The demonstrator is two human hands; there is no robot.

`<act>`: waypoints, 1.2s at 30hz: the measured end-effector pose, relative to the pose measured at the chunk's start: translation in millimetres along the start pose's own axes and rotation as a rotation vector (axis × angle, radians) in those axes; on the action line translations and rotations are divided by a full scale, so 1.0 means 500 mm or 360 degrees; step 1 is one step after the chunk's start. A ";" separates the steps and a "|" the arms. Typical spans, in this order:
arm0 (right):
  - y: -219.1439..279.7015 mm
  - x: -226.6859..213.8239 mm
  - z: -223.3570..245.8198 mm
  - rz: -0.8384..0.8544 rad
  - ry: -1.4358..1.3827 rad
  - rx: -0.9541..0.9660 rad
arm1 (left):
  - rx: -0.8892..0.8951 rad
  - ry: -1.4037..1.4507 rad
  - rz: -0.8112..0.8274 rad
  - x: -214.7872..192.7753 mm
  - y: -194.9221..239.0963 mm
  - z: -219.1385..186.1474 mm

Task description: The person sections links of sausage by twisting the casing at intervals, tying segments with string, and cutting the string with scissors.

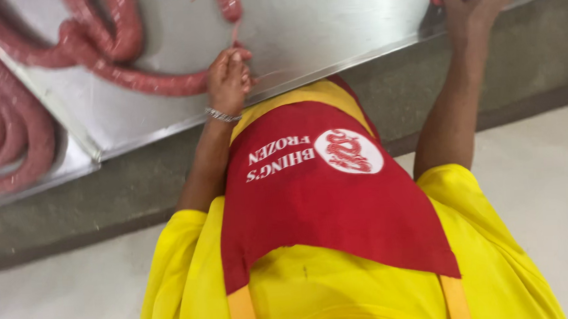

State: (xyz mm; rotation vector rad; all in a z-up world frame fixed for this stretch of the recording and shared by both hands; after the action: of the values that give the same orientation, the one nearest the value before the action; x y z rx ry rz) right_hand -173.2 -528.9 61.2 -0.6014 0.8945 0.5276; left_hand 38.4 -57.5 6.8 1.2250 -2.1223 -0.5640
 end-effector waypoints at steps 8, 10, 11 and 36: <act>0.141 0.118 0.257 0.0362 -0.0067 -0.0386 | 0.0542 -0.0232 -0.0065 -0.035 0.049 -0.055; 0.203 0.131 0.410 0.0450 -0.0125 -0.0722 | 0.0567 -0.0263 -0.0078 -0.039 0.053 -0.062; 0.223 0.137 0.480 0.0449 -0.0064 -0.0875 | 0.0593 -0.0298 -0.0080 -0.040 0.057 -0.066; 0.145 0.113 0.328 0.0681 -0.0487 -0.0362 | 0.0534 -0.0115 0.0587 0.123 0.041 -0.085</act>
State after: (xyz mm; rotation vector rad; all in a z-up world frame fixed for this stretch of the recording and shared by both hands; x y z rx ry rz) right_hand -99.8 -356.2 74.9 -0.5153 0.6743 1.0889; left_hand 31.9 -104.0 68.5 0.9504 -2.4971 -0.0925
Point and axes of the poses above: each hand's wrist, its own y-axis away from the middle knuckle, its own x-axis out of the palm, z = x × y, the point moved 8 cm from there along -y, towards the middle knuckle, and after that the axes turned 1 degree about -z, right-handed, at the moved point
